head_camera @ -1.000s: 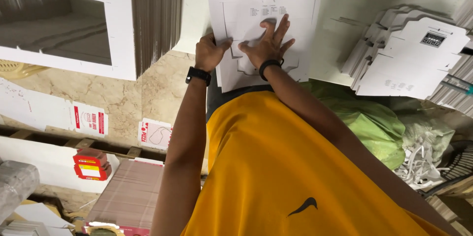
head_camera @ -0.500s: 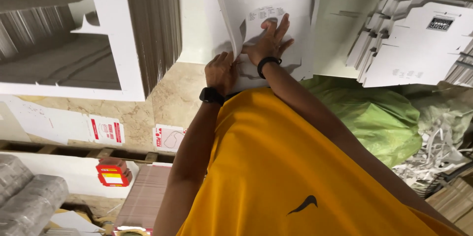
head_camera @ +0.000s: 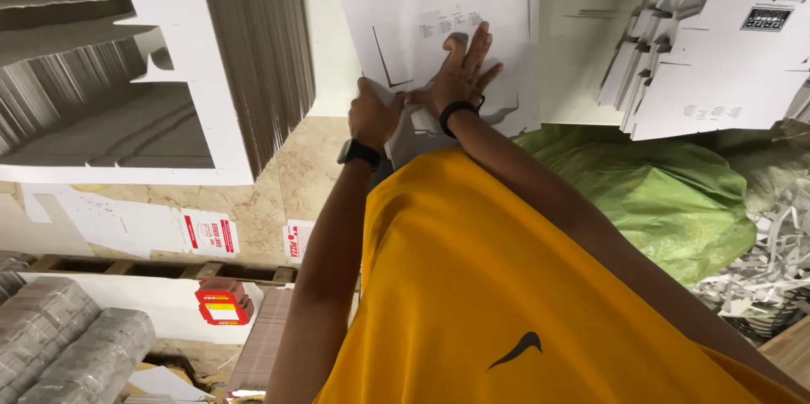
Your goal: The person repeatedly folds flat cardboard sheets into box shapes by hand, pressing along pre-scored lines to form the sides and base. The person handles multiple sheets one at a time, folding and setting each completed box aside.
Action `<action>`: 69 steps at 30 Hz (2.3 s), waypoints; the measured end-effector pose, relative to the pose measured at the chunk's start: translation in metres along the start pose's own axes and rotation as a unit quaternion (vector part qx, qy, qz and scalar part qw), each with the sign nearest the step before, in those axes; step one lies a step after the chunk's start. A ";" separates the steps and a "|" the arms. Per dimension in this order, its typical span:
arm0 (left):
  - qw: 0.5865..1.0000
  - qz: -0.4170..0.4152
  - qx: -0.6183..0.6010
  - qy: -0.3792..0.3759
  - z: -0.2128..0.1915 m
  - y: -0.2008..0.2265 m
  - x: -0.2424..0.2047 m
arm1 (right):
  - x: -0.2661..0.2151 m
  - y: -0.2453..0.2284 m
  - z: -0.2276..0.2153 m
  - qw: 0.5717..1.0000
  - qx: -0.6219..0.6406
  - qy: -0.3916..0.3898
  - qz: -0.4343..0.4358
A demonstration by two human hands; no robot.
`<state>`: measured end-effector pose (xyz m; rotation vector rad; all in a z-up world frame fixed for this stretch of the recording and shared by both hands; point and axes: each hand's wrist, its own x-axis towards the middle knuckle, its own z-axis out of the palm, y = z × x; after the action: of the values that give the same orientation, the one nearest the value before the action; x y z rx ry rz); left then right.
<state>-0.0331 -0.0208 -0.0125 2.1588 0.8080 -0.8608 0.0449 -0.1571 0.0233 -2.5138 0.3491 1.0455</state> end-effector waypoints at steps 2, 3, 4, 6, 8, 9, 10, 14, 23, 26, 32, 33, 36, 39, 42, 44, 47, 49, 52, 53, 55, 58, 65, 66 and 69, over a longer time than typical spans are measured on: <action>0.997 -0.013 -0.071 0.025 0.000 0.018 -0.012 | 0.007 0.010 0.011 0.999 -0.025 0.022 -0.013; 0.997 -0.014 -0.070 0.024 -0.003 0.027 -0.019 | 0.006 0.010 0.009 0.999 -0.024 0.021 -0.012; 0.998 -0.016 -0.055 0.023 -0.006 0.035 -0.025 | 0.005 0.010 0.007 0.999 -0.031 0.012 -0.004; 0.999 -0.014 -0.039 0.025 -0.011 0.042 -0.030 | 0.005 0.005 0.006 0.999 -0.033 0.006 0.002; 0.999 -0.005 -0.024 0.023 -0.006 0.046 -0.031 | 0.005 0.007 0.005 0.999 -0.045 -0.001 0.008; 1.000 -0.003 -0.022 0.020 -0.004 0.044 -0.033 | 0.005 0.008 0.004 0.999 -0.044 0.000 0.012; 0.999 0.001 -0.018 0.028 -0.002 0.041 -0.035 | 0.005 0.009 0.004 0.999 -0.039 -0.002 0.010; 0.998 0.025 0.005 0.059 0.008 0.034 -0.036 | 0.004 0.007 -0.001 0.999 -0.046 -0.018 0.000; 0.996 -0.044 0.029 0.073 0.010 0.007 -0.009 | 0.009 0.020 0.012 0.998 0.021 0.035 -0.042; 0.993 -0.097 -0.034 0.063 0.001 0.012 -0.003 | 0.010 0.021 0.014 0.998 0.016 0.030 -0.045; 0.993 -0.020 0.068 0.090 0.016 0.022 -0.012 | 0.005 0.010 0.000 0.998 -0.053 -0.034 -0.006; 0.994 -0.019 0.067 0.090 0.016 0.025 -0.015 | 0.004 0.008 -0.002 0.998 -0.053 -0.033 -0.006; 0.993 -0.011 0.087 0.085 0.008 0.039 -0.032 | -0.002 0.006 -0.003 0.996 -0.070 -0.057 0.002; 0.966 0.049 0.160 0.194 0.001 0.050 -0.046 | -0.004 0.010 0.006 0.999 -0.034 -0.011 -0.014; 0.973 0.028 0.111 0.200 0.001 0.033 -0.035 | 0.000 0.007 0.005 0.996 -0.083 0.018 -0.024; 0.976 0.021 0.059 0.209 -0.004 0.028 -0.046 | -0.011 0.001 -0.012 0.999 -0.019 -0.024 -0.020; 0.975 -0.031 -0.034 0.216 0.022 0.014 -0.032 | -0.021 0.003 -0.009 0.997 -0.016 0.051 -0.050; 0.976 -0.038 -0.028 0.215 0.030 0.006 -0.025 | -0.019 0.007 -0.007 0.998 0.004 0.037 -0.055; 0.974 -0.051 -0.026 0.221 0.031 0.010 -0.018 | -0.009 0.011 -0.013 0.998 0.020 0.008 -0.059; 0.972 -0.061 -0.027 0.224 0.031 0.009 -0.021 | -0.009 0.014 -0.012 0.998 0.016 -0.010 -0.052; 0.968 -0.059 -0.039 0.242 0.036 0.005 -0.019 | -0.008 0.022 -0.018 0.998 0.007 -0.030 -0.060; 0.959 -0.047 -0.084 0.266 0.040 0.002 -0.014 | 0.027 0.050 0.004 0.995 -0.011 0.028 -0.100; 0.948 -0.073 -0.203 0.236 0.035 0.003 -0.010 | 0.001 0.006 -0.037 0.954 0.203 -0.220 0.002; 0.947 -0.075 -0.203 0.236 0.028 0.009 -0.015 | 0.004 0.010 -0.031 0.954 0.202 -0.222 0.001; 0.961 -0.050 -0.168 0.215 0.014 0.024 -0.021 | 0.011 0.012 -0.025 0.945 0.228 -0.232 0.007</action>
<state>-0.0325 -0.0514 0.0036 2.0296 1.1927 -0.2652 0.0634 -0.1798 0.0282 -1.7972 0.4096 1.3409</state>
